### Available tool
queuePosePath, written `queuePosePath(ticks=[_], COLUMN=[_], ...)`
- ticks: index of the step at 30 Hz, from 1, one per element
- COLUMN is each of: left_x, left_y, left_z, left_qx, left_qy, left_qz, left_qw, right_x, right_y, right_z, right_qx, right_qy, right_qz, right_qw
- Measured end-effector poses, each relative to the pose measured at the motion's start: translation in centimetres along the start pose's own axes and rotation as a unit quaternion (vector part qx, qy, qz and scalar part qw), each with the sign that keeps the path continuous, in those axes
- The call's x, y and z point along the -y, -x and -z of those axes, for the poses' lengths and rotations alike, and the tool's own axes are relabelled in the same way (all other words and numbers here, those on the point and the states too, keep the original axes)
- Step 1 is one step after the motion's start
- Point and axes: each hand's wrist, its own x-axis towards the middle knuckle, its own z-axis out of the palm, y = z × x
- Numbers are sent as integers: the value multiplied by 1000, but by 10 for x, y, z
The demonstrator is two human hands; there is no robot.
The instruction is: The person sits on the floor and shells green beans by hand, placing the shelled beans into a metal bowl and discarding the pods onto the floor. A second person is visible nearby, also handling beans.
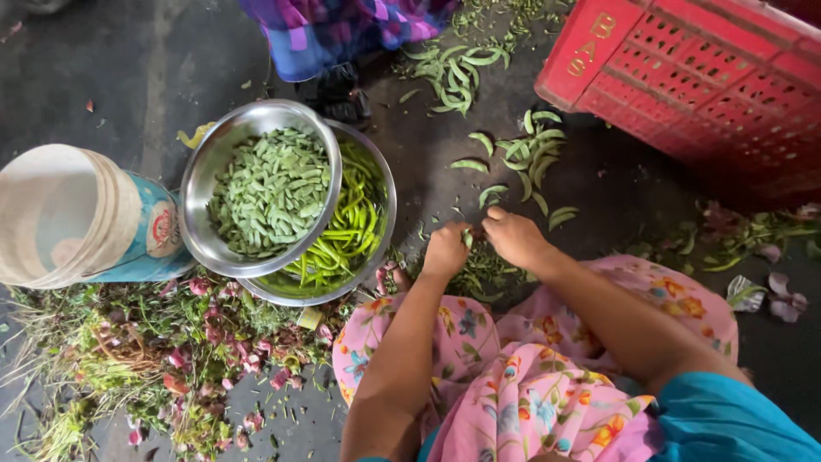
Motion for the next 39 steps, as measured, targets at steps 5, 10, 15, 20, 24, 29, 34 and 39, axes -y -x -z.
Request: queuePosePath(ticks=[5, 10, 15, 20, 24, 29, 34, 39], left_x=[24, 5, -27, -32, -26, -18, -21, 2], left_y=[5, 2, -3, -7, -9, -4, -13, -12], left_z=[-14, -10, 5, 20, 15, 11, 17, 26], left_qx=[11, 20, 52, 44, 23, 31, -36, -159], left_qy=[11, 418, 544, 470, 484, 455, 465, 644], left_qz=[3, 179, 250, 281, 273, 269, 303, 260], left_qw=[1000, 890, 800, 836, 831, 848, 831, 702], right_x=[11, 25, -20, -67, -36, -5, 18, 42], right_y=[4, -1, -10, -9, -9, -7, 2, 36], right_z=[24, 34, 20, 22, 7, 9, 15, -13], right_qx=[-48, -170, -168, -82, 21, -81, 4, 343], right_qy=[3, -153, -606, -765, -668, -311, -157, -138], right_qz=[62, -4, -305, -356, -320, -97, 91, 71], right_qw=[997, 973, 715, 530, 671, 942, 983, 926])
